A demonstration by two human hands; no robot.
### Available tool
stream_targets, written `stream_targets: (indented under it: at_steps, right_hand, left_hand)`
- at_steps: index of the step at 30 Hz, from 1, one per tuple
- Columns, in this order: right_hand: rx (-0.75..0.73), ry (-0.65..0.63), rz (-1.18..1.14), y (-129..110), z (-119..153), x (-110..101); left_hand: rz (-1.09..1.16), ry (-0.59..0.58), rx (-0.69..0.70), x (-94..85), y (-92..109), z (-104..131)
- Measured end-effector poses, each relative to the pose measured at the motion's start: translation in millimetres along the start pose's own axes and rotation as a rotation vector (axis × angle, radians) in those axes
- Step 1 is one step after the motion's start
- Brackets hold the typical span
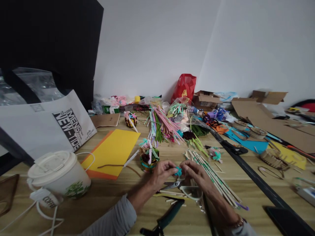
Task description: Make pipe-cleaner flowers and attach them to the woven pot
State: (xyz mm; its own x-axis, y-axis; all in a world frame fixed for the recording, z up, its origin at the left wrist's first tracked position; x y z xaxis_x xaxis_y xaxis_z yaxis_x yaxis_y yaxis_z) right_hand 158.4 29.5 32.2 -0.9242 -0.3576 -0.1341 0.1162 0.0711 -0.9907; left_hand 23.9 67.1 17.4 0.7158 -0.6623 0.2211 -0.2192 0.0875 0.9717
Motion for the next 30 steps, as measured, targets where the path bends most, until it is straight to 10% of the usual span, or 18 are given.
stream_targets:
  at_steps: [7, 14, 23, 30]
  right_hand:
    - [0.067, -0.035, -0.270, 21, -3, 12]
    - [0.081, -0.031, -0.364, 30, -5, 12]
    - [0.018, -0.021, -0.226, 20, -5, 9]
    - [-0.265, -0.045, 0.471, -22, 6, 13]
  left_hand:
    - [-0.587, 0.031, 0.193, 10.5, 26, 11]
    - [-0.649, -0.010, 0.272, 17.3, 28, 13]
    - [-0.177, 0.081, 0.051, 4.2, 10, 6]
    - [0.448, -0.031, -0.192, 12.5, -19, 3]
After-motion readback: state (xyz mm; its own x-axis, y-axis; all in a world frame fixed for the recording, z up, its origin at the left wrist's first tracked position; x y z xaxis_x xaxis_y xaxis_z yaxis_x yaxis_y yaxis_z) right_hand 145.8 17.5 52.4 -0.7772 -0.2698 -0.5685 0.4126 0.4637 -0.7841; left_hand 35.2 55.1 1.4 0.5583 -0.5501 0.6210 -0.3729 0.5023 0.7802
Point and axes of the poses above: each hand's wrist, its own z-axis away from the middle knuckle, its own x-axis out of the palm, y = z × x, the point moved 7 cm from there along -z, towards the middle knuckle, and after that the axes turned 14 degrees about -y, right-handed, at the moved point
